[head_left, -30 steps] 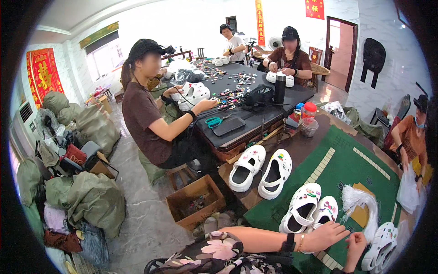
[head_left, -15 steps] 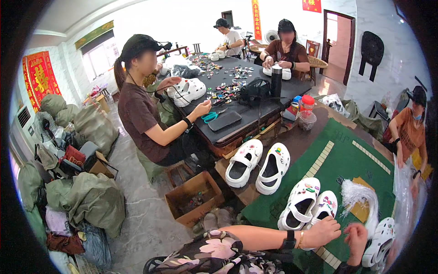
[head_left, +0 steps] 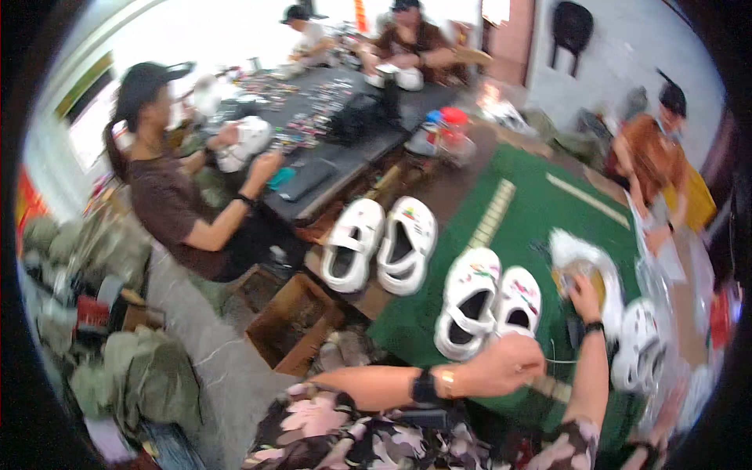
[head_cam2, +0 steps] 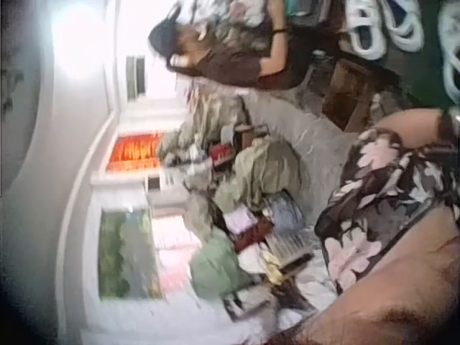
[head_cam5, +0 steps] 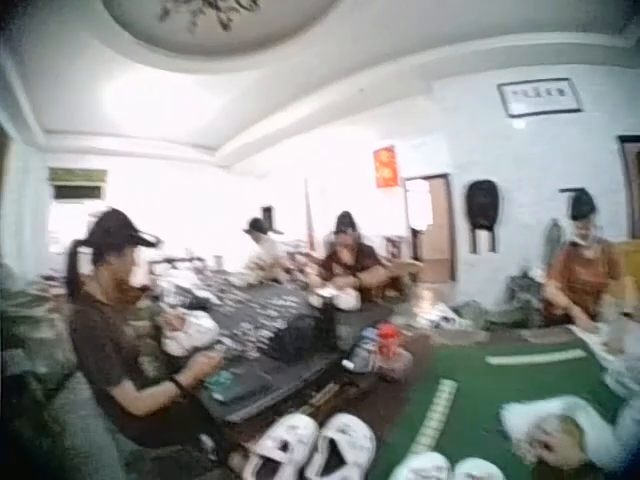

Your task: Manually attaching decorative charms to the holes of foam clogs.

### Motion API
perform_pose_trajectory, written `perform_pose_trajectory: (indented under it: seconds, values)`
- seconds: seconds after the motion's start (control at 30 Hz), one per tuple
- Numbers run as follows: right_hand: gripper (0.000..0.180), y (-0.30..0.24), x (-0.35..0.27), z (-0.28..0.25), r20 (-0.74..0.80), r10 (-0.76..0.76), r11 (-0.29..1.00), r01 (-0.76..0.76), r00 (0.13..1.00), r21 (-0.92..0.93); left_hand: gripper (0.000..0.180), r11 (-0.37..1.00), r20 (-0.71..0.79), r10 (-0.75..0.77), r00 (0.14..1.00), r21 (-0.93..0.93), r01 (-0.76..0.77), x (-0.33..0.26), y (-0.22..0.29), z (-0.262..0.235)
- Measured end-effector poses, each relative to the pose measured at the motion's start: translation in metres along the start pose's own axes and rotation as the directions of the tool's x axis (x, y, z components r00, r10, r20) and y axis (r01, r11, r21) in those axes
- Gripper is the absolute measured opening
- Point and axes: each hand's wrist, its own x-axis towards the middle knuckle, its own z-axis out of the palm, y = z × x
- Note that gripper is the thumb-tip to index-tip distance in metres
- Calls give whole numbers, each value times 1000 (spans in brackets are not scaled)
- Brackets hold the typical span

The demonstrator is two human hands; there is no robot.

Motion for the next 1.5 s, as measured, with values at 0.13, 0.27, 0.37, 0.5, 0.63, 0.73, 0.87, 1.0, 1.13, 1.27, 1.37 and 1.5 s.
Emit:
perform_pose_trajectory:
  seconds: [0.13,0.27,0.37,0.5,0.63,0.73,0.87,1.0,1.13,1.27,1.37,1.5]
  values:
    - [25,-73,-11,-34,-244,-110,992,89,964,-94,14,885,17,-455,890,-102,455,-30,0,-52]
    - [22,-192,-74,-75,-216,18,969,36,976,243,12,647,-56,-725,687,-397,651,-58,-17,-58]
    - [27,-258,-133,-92,325,22,834,-196,946,516,12,599,-28,-751,660,-447,664,-59,-20,-45]
    - [35,-282,-183,-74,559,-130,778,-265,819,570,13,624,28,-704,710,-452,637,-55,-10,-32]
    - [22,-281,-203,-67,622,-60,610,-465,781,642,13,591,125,-739,663,-354,725,-51,-3,-33]
    - [21,-281,-197,-64,556,-194,629,-332,809,703,14,565,30,-774,633,-421,710,-62,4,-48]
    - [13,-284,-200,-79,266,-75,717,-134,961,685,22,580,-167,-749,641,-633,512,-67,6,-63]
    - [15,-274,-212,-81,-252,-236,887,314,939,339,23,613,-64,-759,648,-405,678,-64,4,-70]
    - [15,-263,-226,-55,-169,-295,894,334,940,300,25,504,203,-828,523,-142,852,-86,1,-69]
    - [12,-262,-247,-32,34,-319,893,288,947,345,28,404,348,-860,374,14,915,-125,-12,-68]
    - [12,-263,-261,-17,112,-305,881,236,946,410,29,353,404,-870,284,106,930,-127,-9,-72]
    - [14,-267,-266,-20,14,-264,893,239,964,380,27,495,378,-822,427,101,863,-115,-7,-71]
